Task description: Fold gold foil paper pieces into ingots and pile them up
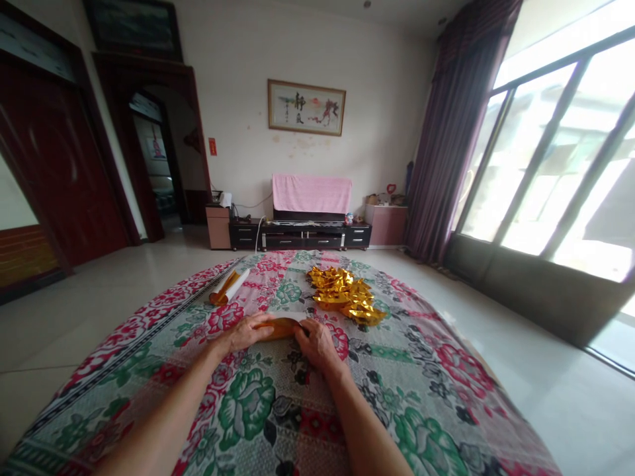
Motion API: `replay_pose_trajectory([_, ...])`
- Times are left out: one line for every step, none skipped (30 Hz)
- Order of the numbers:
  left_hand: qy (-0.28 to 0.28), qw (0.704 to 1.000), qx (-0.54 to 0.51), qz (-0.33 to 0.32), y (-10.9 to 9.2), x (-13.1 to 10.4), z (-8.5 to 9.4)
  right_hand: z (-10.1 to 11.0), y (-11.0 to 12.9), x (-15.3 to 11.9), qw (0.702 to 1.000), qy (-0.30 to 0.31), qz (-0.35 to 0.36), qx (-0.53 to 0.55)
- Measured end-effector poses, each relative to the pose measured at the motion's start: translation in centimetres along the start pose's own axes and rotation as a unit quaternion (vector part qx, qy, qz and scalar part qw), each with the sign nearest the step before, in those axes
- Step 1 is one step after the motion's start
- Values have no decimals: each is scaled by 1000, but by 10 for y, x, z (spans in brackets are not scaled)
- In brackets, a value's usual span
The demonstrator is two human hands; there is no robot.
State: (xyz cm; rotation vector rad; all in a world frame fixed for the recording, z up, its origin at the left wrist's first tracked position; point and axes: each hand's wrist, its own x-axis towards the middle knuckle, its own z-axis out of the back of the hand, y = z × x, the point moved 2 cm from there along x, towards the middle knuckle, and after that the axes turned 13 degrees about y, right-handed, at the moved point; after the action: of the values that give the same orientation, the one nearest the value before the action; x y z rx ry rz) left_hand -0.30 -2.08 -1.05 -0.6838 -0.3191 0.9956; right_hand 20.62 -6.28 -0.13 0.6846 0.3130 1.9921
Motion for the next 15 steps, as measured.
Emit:
replay_pose_trajectory([-22, 1000, 3, 11, -1, 2, -1, -1, -1, 2, 1000, -13, -16, -6])
replay_pose_trajectory([-46, 999, 6, 21, -2, 4, -1, -2, -2, 4, 999, -26, -29, -10])
replay_pose_trajectory([-64, 998, 5, 28, -3, 7, -1, -2, -2, 6, 998, -38, -41, -13])
replay_pose_trajectory([-73, 997, 4, 37, -4, 9, -1, -3, -2, 8, 997, -47, -52, -16])
replay_pose_trajectory([-74, 996, 5, 54, -4, 12, 0, -3, -2, 10, 997, -52, -62, -21])
replay_pose_trajectory([-74, 994, 6, 78, -5, 15, 1, -3, -1, 12, 996, -53, -73, -27])
replay_pose_trajectory([-75, 992, 5, 100, -5, 18, 2, -3, 0, 14, 994, -51, -87, -36])
replay_pose_trajectory([-77, 990, 4, 116, -6, 20, 4, -3, 1, 16, 993, -48, -102, -46])
replay_pose_trajectory([-82, 989, 3, 127, -6, 22, 6, -2, 2, 18, 990, -47, -118, -57])
replay_pose_trajectory([-90, 987, 3, 130, -7, 24, 7, -2, 3, 20, 987, -46, -134, -69])
replay_pose_trajectory([-98, 986, 9, 132, -8, 26, 8, -2, 4, 22, 985, -46, -148, -80])
replay_pose_trajectory([-106, 985, 23, 135, -9, 27, 8, -2, 4, 23, 982, -46, -160, -90])
replay_pose_trajectory([-115, 982, 45, 141, -10, 28, 7, -3, 4, 25, 980, -46, -169, -99])
replay_pose_trajectory([-124, 979, 73, 147, -12, 29, 6, -4, 3, 25, 978, -49, -174, -106])
replay_pose_trajectory([-133, 974, 105, 150, -13, 29, 5, -5, 2, 26, 977, -52, -176, -112])
